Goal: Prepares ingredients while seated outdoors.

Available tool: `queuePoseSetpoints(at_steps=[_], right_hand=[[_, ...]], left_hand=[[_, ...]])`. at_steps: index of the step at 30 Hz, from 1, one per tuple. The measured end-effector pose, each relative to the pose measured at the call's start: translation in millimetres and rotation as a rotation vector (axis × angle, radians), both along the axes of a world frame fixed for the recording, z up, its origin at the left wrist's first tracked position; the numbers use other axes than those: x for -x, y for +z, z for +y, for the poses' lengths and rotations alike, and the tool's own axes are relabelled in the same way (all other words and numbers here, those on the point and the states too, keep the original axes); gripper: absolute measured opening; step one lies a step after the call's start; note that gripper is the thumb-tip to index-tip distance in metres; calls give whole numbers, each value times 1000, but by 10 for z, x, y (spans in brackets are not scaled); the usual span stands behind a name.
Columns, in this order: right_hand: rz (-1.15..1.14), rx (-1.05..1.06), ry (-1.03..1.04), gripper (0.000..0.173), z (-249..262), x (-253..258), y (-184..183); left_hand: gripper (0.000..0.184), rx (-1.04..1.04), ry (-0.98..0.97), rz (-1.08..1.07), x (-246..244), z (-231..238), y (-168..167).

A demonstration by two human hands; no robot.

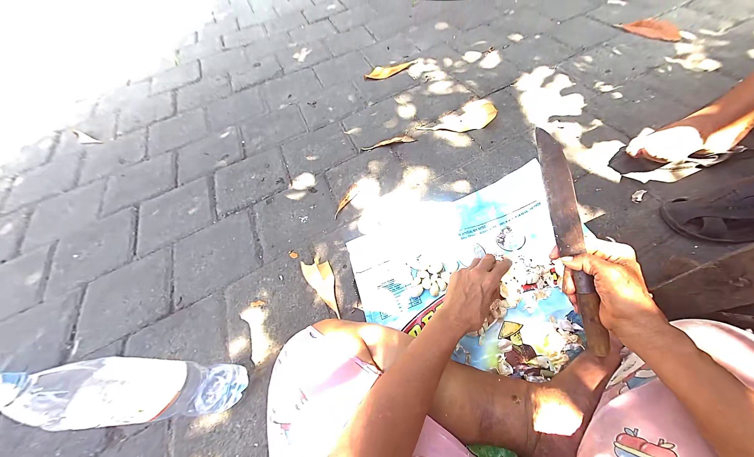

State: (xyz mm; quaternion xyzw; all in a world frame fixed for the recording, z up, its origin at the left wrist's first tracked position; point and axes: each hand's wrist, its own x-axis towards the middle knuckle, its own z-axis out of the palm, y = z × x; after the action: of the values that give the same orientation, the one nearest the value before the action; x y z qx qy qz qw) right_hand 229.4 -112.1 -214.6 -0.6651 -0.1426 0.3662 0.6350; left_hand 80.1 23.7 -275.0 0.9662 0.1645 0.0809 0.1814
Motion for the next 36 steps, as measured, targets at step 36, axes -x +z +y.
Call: queuePoseSetpoints(at_steps=[36], right_hand=[[-118,98,139,23,-39,91,-20]], left_hand=[[45,-105,143,639,-399,-274,111]])
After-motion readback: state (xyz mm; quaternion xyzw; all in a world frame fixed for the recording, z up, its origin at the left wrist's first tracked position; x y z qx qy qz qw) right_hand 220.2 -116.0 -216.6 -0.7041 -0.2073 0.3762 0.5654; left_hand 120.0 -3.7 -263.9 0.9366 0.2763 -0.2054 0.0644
